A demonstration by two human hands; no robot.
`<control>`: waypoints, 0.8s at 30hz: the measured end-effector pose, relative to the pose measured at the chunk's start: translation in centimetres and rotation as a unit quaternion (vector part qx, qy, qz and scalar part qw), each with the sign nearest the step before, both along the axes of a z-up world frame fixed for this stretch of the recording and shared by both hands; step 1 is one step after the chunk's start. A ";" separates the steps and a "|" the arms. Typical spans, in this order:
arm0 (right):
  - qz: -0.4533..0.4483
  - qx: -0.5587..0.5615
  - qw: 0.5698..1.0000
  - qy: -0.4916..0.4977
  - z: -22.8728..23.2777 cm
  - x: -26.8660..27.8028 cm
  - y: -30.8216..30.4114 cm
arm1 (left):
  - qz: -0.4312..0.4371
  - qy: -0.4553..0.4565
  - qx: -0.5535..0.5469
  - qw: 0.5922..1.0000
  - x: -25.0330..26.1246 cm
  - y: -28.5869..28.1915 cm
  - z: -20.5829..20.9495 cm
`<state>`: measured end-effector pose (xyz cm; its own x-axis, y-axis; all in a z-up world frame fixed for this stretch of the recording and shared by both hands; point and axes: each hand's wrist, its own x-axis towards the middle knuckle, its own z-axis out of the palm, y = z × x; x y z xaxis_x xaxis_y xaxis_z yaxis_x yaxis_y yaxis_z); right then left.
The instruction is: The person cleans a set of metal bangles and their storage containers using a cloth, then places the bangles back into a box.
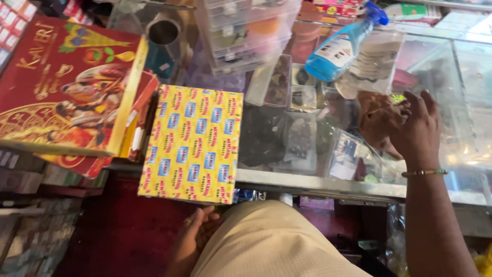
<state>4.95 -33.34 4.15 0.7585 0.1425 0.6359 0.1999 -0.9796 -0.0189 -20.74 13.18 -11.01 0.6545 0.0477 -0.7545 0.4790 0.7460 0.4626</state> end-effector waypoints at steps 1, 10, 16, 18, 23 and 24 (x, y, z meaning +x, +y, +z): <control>-0.006 0.000 1.000 0.001 -1.1 0.3 -0.9 | -0.006 0.001 0.000 1.000 0.0 -0.5 0.8; 0.054 0.034 0.995 0.077 -5.2 -3.1 1.1 | -0.454 -0.409 0.325 0.722 6.5 -9.2 14.6; 0.155 0.120 0.970 0.142 -3.1 -5.7 2.3 | -0.219 -0.471 0.318 0.793 13.1 -11.4 21.3; 0.173 0.128 0.968 0.126 -2.9 -5.8 2.1 | -0.078 -0.543 0.525 0.651 17.5 -9.6 23.1; 0.183 0.151 0.965 0.112 -3.2 -5.4 2.4 | 0.140 -0.472 0.806 0.327 30.1 -4.1 26.1; 0.186 0.145 0.966 0.103 -3.2 -5.4 2.5 | 0.104 -0.435 0.811 0.378 32.5 -3.2 26.3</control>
